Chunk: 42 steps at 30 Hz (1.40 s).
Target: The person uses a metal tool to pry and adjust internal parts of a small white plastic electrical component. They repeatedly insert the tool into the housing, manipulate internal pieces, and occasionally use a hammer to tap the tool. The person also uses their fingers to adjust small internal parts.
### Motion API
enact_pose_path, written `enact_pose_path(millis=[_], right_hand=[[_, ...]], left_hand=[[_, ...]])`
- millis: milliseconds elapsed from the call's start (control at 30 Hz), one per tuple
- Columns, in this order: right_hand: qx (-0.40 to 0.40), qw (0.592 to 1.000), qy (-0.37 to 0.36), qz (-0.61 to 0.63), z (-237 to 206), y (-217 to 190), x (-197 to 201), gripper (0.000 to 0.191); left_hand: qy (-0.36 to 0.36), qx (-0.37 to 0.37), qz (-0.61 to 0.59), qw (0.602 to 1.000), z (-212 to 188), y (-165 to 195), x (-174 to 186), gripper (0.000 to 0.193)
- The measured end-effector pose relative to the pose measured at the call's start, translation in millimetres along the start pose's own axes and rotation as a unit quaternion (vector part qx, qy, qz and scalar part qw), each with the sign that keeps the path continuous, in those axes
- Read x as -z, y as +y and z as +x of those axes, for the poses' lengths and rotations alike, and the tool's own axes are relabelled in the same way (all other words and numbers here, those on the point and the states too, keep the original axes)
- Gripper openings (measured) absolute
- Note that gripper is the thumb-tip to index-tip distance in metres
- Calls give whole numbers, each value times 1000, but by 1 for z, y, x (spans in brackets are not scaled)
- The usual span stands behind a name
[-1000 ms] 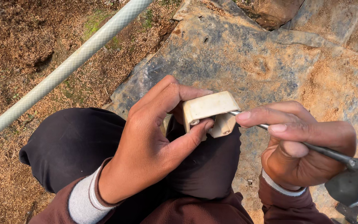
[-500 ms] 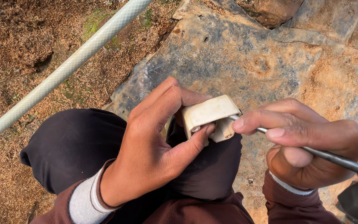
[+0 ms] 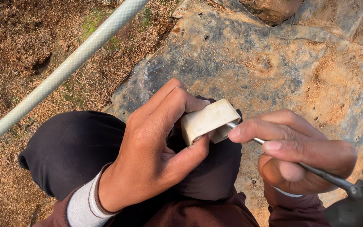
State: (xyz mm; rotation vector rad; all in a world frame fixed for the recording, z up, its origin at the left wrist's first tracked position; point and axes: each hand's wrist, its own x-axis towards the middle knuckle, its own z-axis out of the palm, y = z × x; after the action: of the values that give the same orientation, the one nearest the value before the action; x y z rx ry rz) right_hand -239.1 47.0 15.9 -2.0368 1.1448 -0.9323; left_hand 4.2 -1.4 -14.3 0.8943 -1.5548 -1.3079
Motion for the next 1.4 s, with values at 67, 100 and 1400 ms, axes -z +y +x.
enact_pose_path(millis=[67, 100, 1400], right_hand=[[15, 1000, 1, 17, -3, 2, 1, 28], [12, 1000, 17, 18, -3, 2, -1, 28], [74, 991, 52, -94, -17, -9, 5, 21]], left_hand=[[-1, -2, 1, 1000, -1, 0, 0, 29], [-4, -1, 0, 1000, -1, 0, 0, 30], [-7, -3, 57, 998, -5, 8, -7, 28]])
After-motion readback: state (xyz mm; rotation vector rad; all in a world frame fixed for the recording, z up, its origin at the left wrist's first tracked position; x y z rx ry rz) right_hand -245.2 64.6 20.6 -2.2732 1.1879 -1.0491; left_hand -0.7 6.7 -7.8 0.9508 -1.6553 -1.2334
